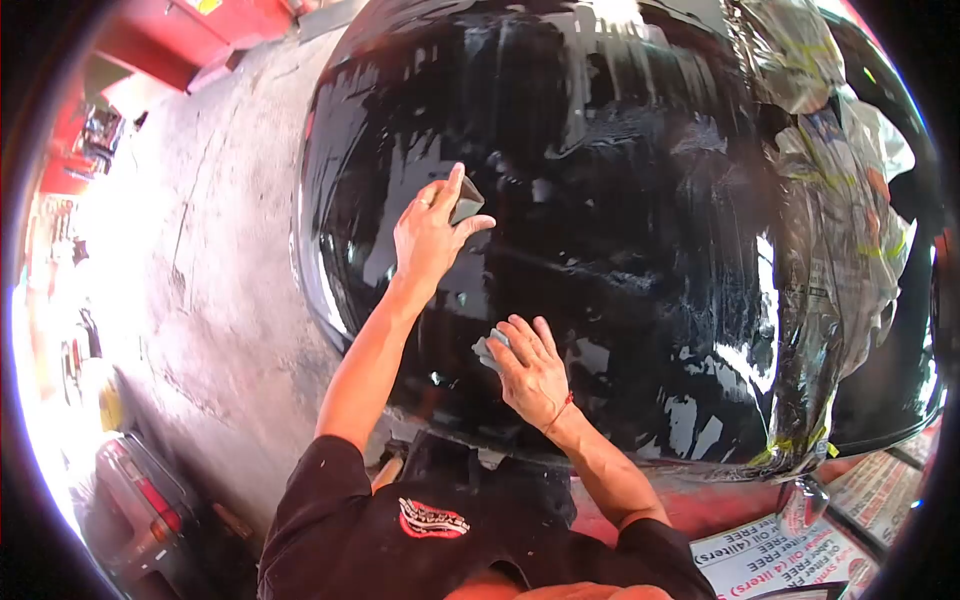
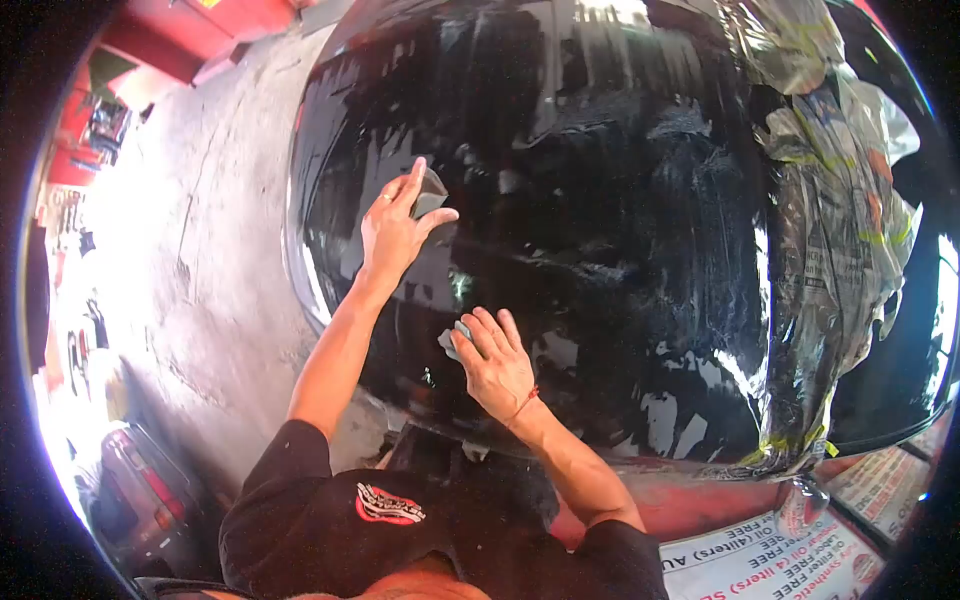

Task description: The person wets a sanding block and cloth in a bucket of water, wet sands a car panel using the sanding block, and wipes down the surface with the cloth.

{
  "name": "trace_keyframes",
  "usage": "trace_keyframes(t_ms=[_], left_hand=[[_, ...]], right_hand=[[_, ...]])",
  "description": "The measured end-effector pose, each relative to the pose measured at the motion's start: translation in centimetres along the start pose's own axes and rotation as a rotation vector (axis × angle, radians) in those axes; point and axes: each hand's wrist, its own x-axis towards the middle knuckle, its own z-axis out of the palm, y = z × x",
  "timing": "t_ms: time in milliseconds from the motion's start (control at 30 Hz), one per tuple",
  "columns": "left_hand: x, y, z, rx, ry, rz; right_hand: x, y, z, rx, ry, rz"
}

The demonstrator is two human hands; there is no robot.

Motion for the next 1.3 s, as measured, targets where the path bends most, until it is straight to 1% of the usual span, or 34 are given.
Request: trace_keyframes(t_ms=[33,100,133,167,233,267,300,367,433,500,533,567,600,633,667,700,767,800,833,867,900,933,967,1000,1033,1067,1100,1133,1167,1267,1300], left_hand=[[0.6,0.0,1.7,0.009,-0.001,0.020],[2.4,-0.3,4.2,0.159,0.150,0.216],[2.2,-0.3,4.2,0.143,0.022,0.128],[1.8,0.0,4.0,0.163,0.028,0.132],[0.6,0.4,3.5,0.094,-0.094,0.088],[-0.2,0.5,3.2,0.025,-0.136,0.076],[-0.8,0.5,3.0,-0.045,-0.170,0.065],[0.4,0.2,3.8,-0.021,-0.148,0.072],[2.9,-0.2,5.2,0.043,-0.090,0.151],[9.6,-0.6,7.5,0.079,-0.047,0.149],[13.6,-2.2,9.3,0.136,-0.023,0.150],[18.0,-3.9,10.8,0.179,0.108,0.257],[23.1,-5.4,11.6,0.016,0.011,0.220],[26.9,-6.4,12.0,0.070,0.005,0.187],[29.9,-7.1,12.3,0.123,-0.065,0.087],[31.3,-7.7,12.8,0.108,-0.004,0.092],[29.1,-7.5,13.0,0.051,0.115,0.195],[25.2,-5.2,10.5,0.049,-0.081,0.099],[19.3,-4.8,8.8,0.051,-0.040,0.331],[12.9,-5.0,6.7,0.080,-0.119,0.386],[6.9,-4.0,4.8,0.110,-0.189,0.302],[2.6,-3.4,3.7,0.064,-0.217,0.220],[0.3,-3.3,2.9,0.021,-0.249,0.132],[2.9,-3.4,3.4,0.062,-0.240,0.142],[7.2,-5.7,5.2,0.077,-0.141,0.256],[13.3,-6.5,7.3,0.078,-0.073,0.296],[19.7,-7.4,9.3,0.068,-0.057,0.276],[26.1,-7.7,10.8,0.065,-0.080,0.264],[30.5,-7.2,11.6,0.025,-0.174,0.040],[29.2,-7.2,11.1,0.034,-0.201,0.066],[24.3,-6.5,9.9,-0.042,-0.171,0.271]], right_hand=[[0.5,0.4,-0.5,0.004,0.021,0.005],[2.0,1.5,-1.5,0.531,0.183,0.354],[3.1,2.1,-2.8,0.654,0.302,0.369],[3.4,3.1,-2.6,0.672,0.307,0.356],[3.4,4.6,-2.2,1.078,0.410,0.604],[3.1,4.7,-2.4,1.356,0.392,0.686],[3.4,4.6,-3.2,1.522,0.434,0.770],[3.4,4.9,-3.2,1.598,0.508,0.816],[3.6,5.5,-4.1,1.696,0.448,0.899],[3.3,6.2,-4.5,1.924,0.510,0.962],[2.9,6.6,-4.6,1.991,0.533,0.942],[2.5,7.1,-4.6,2.056,0.565,0.926],[2.3,7.4,-4.5,2.068,0.556,0.918],[2.0,7.5,-4.5,2.097,0.542,0.887],[1.8,7.4,-4.4,2.127,0.526,0.863],[1.6,7.3,-4.2,2.148,0.516,0.884],[1.7,7.4,-4.4,2.086,0.478,0.868],[1.8,7.5,-4.3,2.106,0.470,0.838],[1.6,7.6,-4.8,2.103,0.434,0.864],[2.3,7.7,-4.8,2.123,0.452,0.873],[2.9,7.8,-4.8,2.142,0.481,0.881],[3.0,8.0,-4.7,2.154,0.469,0.860],[3.3,7.8,-4.4,2.158,0.471,0.859],[2.9,7.7,-4.5,2.147,0.452,0.859],[2.9,7.8,-4.2,2.135,0.445,0.837],[2.6,7.6,-4.1,2.158,0.430,0.822],[2.3,7.5,-4.1,2.145,0.443,0.819],[2.2,7.5,-4.0,2.098,0.402,0.806],[1.9,7.4,-4.2,2.051,0.350,0.802],[1.7,7.1,-4.4,2.041,0.335,0.818],[1.7,7.2,-4.5,2.047,0.335,0.825]])
